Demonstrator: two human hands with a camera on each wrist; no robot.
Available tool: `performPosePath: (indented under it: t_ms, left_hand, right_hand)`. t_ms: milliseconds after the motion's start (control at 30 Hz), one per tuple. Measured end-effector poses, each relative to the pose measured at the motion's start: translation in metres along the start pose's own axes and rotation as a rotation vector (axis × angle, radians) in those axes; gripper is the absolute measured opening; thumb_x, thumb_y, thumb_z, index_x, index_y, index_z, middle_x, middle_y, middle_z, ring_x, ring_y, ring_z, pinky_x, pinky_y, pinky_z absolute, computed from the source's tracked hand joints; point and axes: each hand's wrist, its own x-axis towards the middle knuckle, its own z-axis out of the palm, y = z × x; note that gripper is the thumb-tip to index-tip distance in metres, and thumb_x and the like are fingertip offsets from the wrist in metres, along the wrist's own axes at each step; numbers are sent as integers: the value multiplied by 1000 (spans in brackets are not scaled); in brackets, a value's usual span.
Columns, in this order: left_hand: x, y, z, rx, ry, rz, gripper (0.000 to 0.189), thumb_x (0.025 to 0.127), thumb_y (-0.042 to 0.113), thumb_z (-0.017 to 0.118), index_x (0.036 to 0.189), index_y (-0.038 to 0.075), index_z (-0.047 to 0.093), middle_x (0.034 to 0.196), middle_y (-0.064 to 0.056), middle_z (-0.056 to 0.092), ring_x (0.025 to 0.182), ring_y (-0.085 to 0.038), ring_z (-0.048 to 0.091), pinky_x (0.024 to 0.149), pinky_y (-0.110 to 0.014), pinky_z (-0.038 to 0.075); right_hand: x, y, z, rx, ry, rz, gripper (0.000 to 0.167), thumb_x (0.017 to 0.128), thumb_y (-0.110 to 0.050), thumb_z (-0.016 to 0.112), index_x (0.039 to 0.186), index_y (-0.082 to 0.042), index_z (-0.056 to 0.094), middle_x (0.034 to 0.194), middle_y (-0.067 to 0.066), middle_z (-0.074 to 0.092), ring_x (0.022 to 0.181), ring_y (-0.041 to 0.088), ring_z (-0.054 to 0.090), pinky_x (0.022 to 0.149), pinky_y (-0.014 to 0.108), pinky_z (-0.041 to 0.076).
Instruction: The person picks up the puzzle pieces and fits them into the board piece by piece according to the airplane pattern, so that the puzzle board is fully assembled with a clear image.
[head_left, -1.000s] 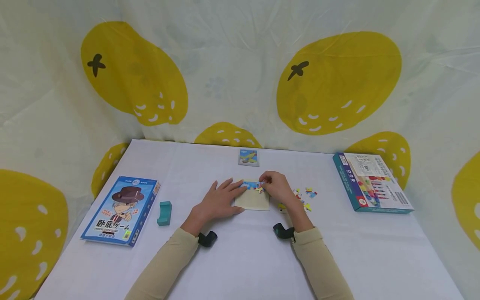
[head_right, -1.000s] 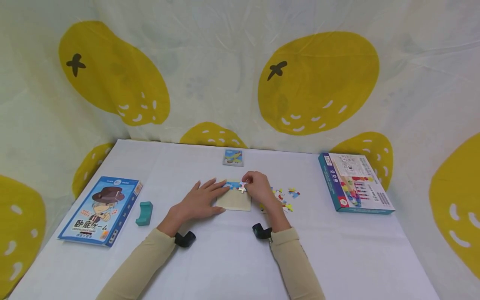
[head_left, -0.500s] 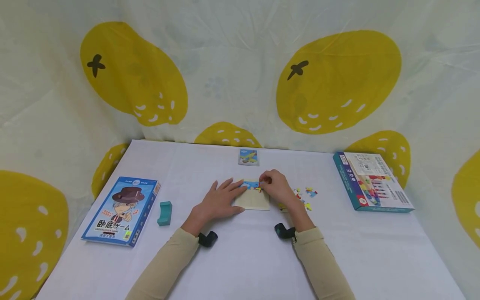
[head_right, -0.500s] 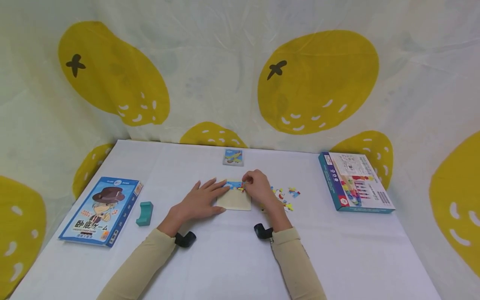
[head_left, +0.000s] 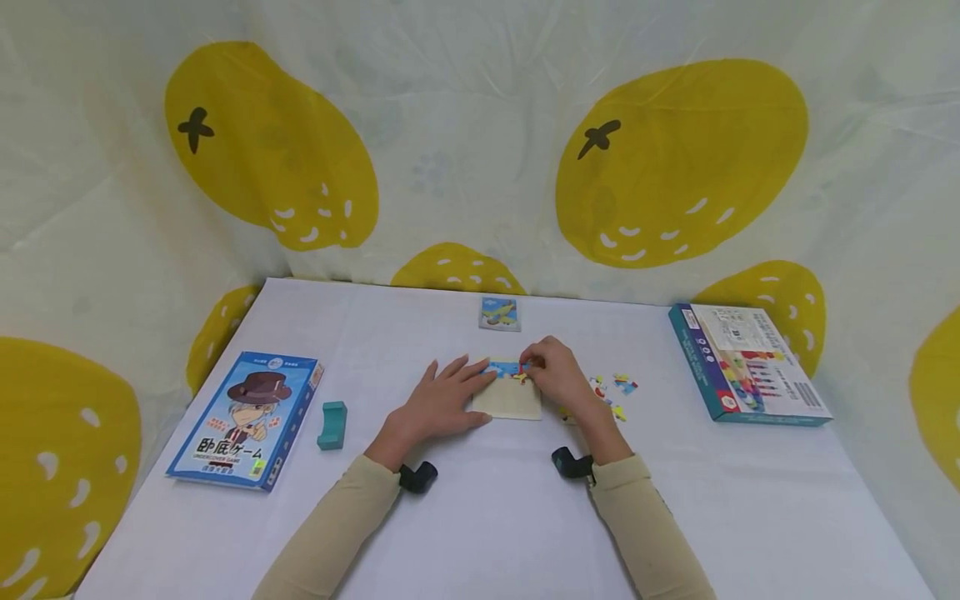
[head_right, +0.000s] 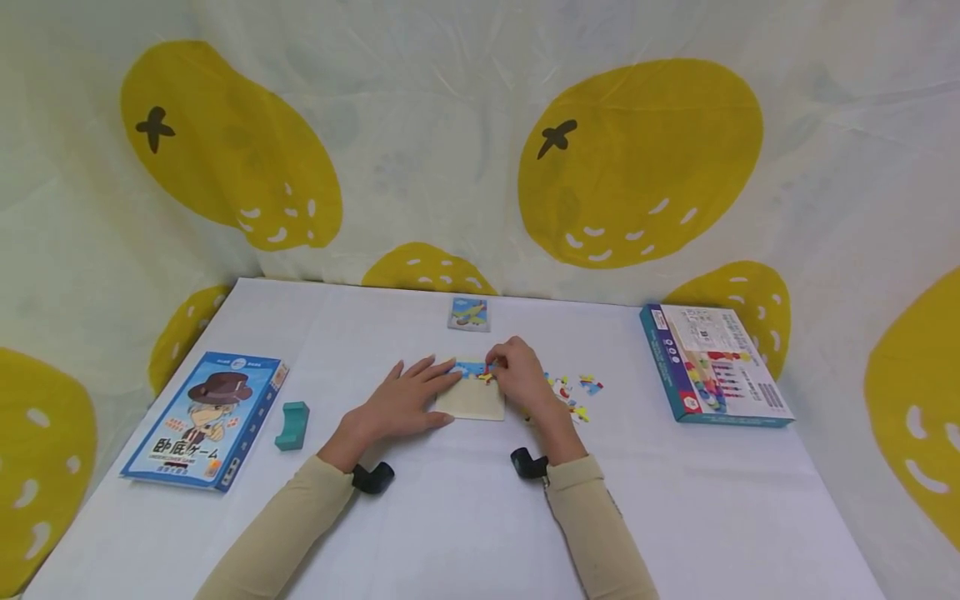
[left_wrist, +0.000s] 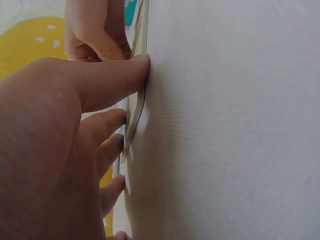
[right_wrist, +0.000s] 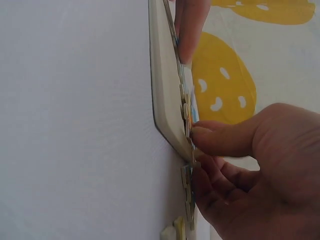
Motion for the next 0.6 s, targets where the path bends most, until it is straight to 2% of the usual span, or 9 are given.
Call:
performPosePath:
  t_ms: [200, 433, 600]
  left_hand:
    - [0, 0, -1, 1, 4, 7, 72, 94, 56, 56, 156, 33, 30, 166, 12, 23, 156, -25, 17, 120, -66, 13]
    - [1, 0, -1, 7, -4, 5, 72, 94, 57, 56, 157, 33, 30, 166, 12, 22, 156, -24, 16, 120, -66, 12]
    - [0, 0, -2, 4, -4, 8, 72, 94, 57, 56, 157, 32, 30, 166, 11, 22, 156, -25, 17, 120, -67, 13]
  right_hand:
    - [-1, 0, 0, -57, -17, -28, 13, 90, -17, 71, 101, -11, 73, 107, 10, 58, 92, 24, 55, 83, 39, 50]
    - [-1, 0, 0, -77, -11, -43, 12, 92, -11, 68, 102, -10, 74, 109, 10, 58, 94, 24, 57, 86, 41, 52]
    - [-4, -3, -2, -94, -25, -62, 15, 90, -16, 71, 103, -9, 75, 109, 9, 58, 92, 23, 56, 83, 39, 50]
